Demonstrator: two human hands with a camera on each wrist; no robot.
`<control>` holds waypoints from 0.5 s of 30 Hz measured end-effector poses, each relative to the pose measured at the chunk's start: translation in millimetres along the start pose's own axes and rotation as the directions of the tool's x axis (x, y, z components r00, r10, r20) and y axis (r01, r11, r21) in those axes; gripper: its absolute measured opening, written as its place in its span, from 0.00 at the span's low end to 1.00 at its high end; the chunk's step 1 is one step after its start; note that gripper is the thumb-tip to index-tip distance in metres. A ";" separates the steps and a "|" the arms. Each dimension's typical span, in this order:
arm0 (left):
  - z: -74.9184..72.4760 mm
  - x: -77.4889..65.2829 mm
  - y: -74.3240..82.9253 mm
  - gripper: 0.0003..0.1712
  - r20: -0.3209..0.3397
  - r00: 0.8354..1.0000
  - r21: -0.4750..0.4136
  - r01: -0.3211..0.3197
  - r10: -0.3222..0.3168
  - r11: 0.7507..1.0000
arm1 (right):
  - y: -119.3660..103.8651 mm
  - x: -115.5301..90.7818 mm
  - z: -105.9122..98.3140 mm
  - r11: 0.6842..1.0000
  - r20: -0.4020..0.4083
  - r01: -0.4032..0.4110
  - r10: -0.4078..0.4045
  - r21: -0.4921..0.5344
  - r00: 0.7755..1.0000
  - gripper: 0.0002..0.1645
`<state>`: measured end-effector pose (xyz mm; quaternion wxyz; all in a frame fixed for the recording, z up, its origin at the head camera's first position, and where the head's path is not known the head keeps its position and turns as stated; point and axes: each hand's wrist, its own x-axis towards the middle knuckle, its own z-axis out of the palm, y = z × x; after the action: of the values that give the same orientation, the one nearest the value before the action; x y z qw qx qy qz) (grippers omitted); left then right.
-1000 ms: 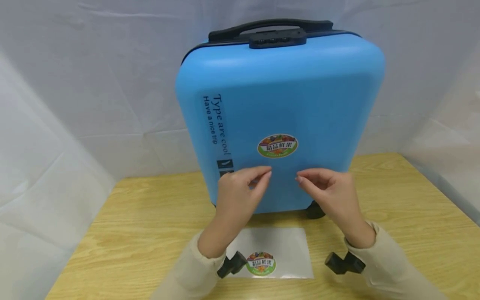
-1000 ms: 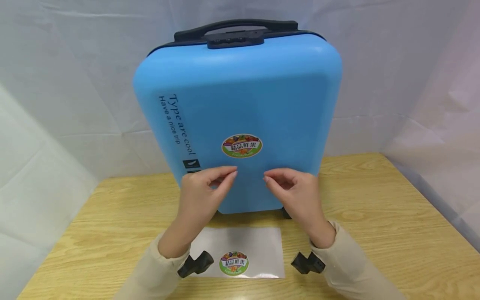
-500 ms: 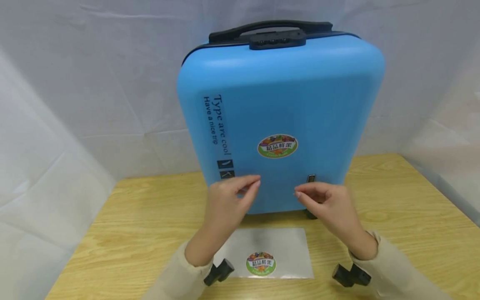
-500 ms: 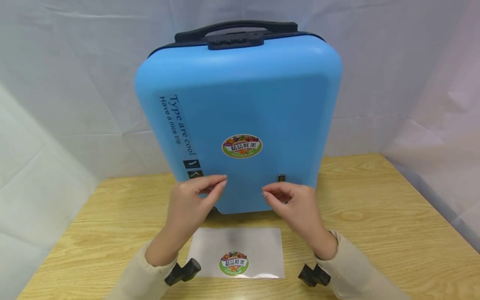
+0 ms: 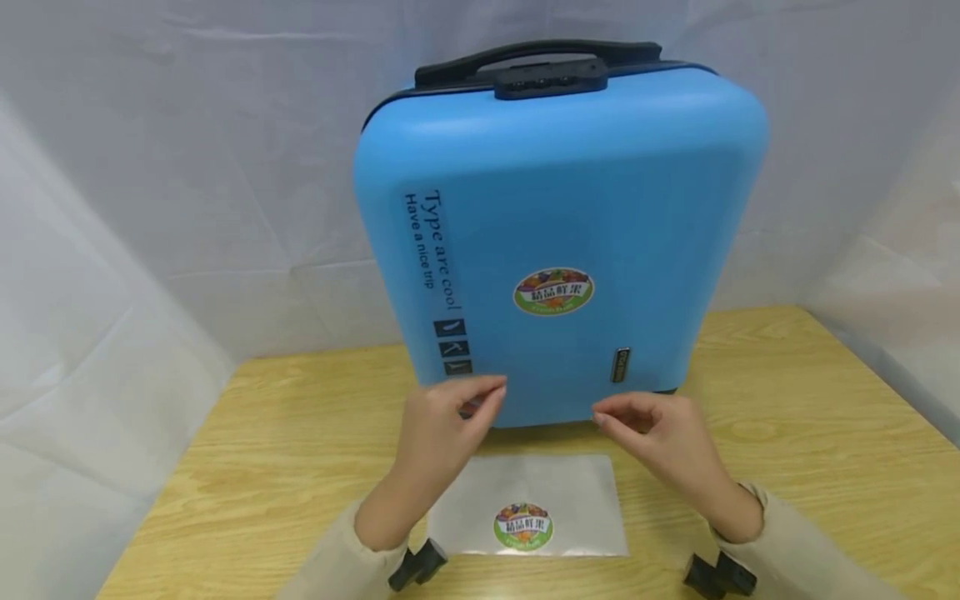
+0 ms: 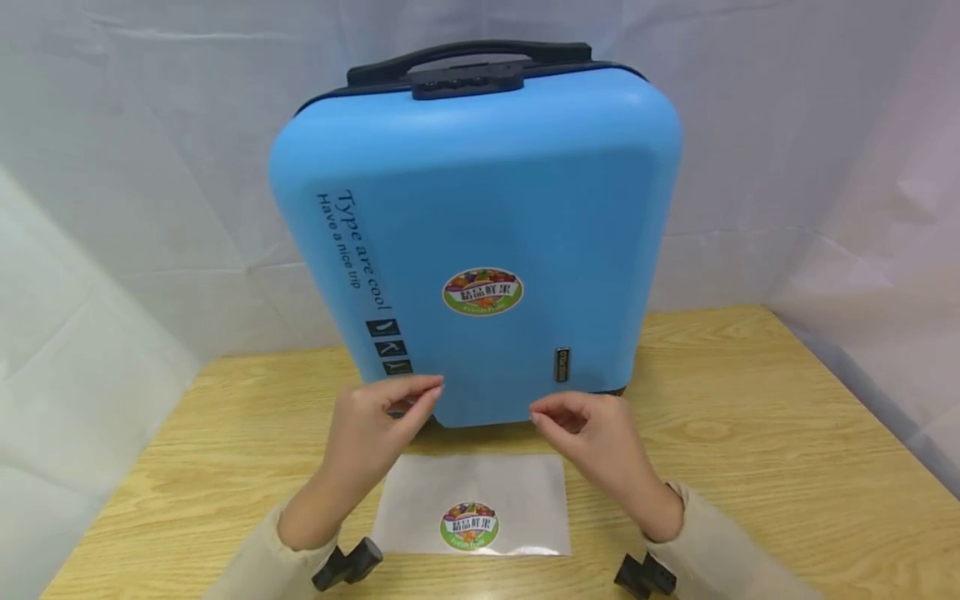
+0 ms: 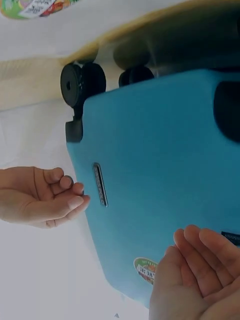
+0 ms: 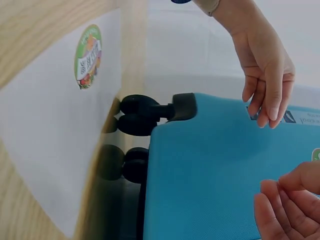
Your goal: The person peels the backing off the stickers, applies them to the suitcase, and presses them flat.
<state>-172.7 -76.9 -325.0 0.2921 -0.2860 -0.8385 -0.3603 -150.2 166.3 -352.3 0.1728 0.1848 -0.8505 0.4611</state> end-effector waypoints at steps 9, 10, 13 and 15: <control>2.8 -10.8 -7.4 0.06 0.024 0.999 -0.033 0.025 -0.024 0.999 | 5.1 -12.2 2.1 0.999 0.022 -0.010 0.009 0.037 1.000 0.05; 3.1 -12.2 -8.9 0.06 0.022 1.000 -0.033 0.022 -0.022 0.999 | 5.7 -13.0 2.7 0.999 0.027 -0.012 0.010 0.040 1.000 0.05; 3.7 -17.3 -13.3 0.06 0.026 0.999 -0.030 0.020 -0.019 0.999 | 6.7 -14.9 4.4 0.999 0.041 -0.008 0.006 0.043 0.999 0.05; 3.6 -21.5 -15.6 0.06 0.036 0.999 -0.026 0.022 -0.021 0.999 | 7.4 -15.8 5.7 0.999 0.047 -0.006 0.004 0.047 0.999 0.05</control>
<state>-170.2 -88.8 -348.8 0.2694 -0.2870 -0.8417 -0.3696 -140.6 167.7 -367.9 0.1471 0.1977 -0.8436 0.4770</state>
